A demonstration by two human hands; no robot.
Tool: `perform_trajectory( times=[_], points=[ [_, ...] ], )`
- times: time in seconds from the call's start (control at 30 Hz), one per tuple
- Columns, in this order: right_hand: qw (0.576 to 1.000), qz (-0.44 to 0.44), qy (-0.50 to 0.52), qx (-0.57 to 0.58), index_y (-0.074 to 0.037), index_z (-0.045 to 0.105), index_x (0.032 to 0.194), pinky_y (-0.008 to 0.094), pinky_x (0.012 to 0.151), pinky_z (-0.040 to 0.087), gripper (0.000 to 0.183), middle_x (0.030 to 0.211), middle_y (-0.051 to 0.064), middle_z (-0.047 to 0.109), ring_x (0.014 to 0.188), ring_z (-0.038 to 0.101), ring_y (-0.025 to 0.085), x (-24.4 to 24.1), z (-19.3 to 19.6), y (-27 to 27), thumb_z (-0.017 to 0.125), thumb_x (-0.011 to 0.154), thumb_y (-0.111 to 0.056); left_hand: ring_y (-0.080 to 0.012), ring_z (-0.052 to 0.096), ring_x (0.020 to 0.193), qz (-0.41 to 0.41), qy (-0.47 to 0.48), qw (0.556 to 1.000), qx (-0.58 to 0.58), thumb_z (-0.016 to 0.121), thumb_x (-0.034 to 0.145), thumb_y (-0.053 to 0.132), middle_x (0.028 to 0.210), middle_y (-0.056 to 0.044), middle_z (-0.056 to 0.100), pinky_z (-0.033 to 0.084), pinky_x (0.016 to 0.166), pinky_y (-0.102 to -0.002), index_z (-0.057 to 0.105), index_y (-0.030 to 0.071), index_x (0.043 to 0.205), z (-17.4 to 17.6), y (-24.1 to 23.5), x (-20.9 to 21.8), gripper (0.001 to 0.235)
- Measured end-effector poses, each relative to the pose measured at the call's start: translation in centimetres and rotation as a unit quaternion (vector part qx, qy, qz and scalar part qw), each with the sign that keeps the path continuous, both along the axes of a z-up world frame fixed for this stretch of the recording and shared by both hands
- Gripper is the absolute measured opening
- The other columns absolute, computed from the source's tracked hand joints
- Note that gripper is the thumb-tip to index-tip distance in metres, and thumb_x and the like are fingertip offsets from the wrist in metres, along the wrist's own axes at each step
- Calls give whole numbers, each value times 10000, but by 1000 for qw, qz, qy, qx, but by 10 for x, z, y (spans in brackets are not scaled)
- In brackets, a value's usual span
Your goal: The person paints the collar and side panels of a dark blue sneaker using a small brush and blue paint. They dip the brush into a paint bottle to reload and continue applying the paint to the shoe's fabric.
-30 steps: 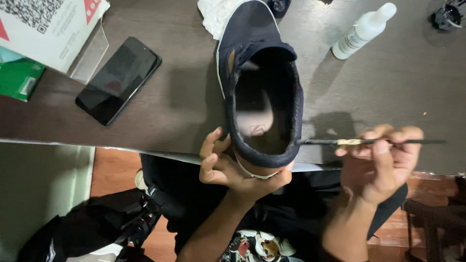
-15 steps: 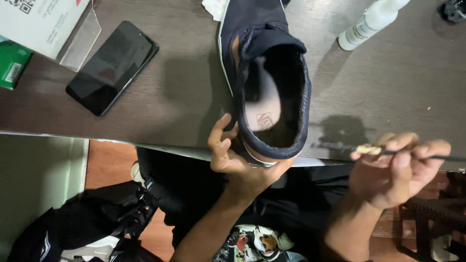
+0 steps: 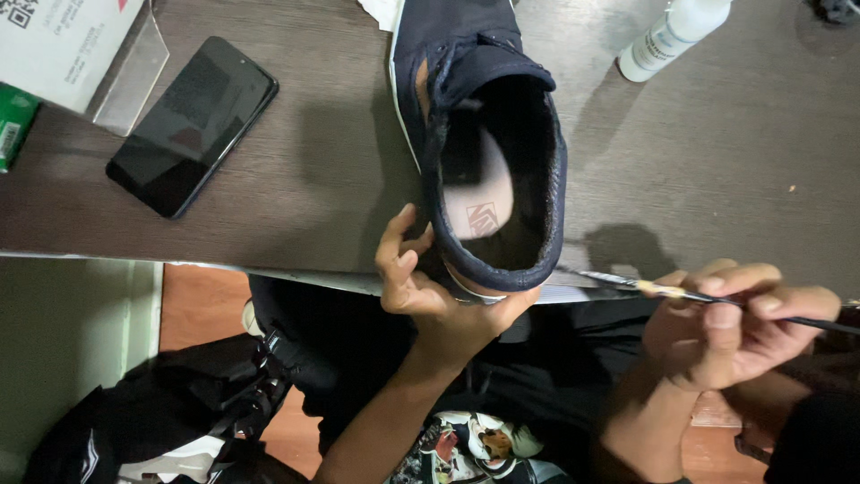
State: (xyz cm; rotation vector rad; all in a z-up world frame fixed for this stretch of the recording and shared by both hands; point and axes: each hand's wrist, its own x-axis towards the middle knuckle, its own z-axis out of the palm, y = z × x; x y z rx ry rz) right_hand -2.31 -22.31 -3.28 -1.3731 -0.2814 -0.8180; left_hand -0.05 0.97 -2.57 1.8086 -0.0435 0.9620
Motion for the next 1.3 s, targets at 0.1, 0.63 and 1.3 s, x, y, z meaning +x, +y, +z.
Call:
perform_trajectory(
  times=[0.1, 0.63, 1.3],
  points=[
    [997, 60, -33, 27, -177, 420, 1216, 409, 699, 695, 239, 1059, 118, 601, 796, 630, 175, 0, -1, -4, 553, 1076, -36, -423, 556, 1380, -4, 2, 1000, 4, 1091, 596, 251, 1503, -316, 379, 636, 1000, -441, 145, 203, 1466, -4, -1, -1, 1286],
    [983, 130, 8, 132, -158, 482, 1164, 415, 720, 699, 251, 997, 112, 654, 805, 679, 205, 10, 4, 14, 686, 1048, -70, -338, 639, 1185, 17, 16, 1000, -21, 1045, 586, 282, 1534, -317, 384, 614, 928, -328, 161, 185, 1431, -10, -9, -2, 1227],
    [987, 38, 81, 131, -138, 476, 1153, 374, 599, 676, 228, 984, 127, 646, 850, 673, 178, 16, -3, 9, 668, 1063, -53, -281, 643, 1029, 22, 41, 999, 23, 1071, 593, 307, 1519, -328, 386, 604, 818, -284, 154, 191, 1387, 4, -7, -2, 1219]
  ],
)
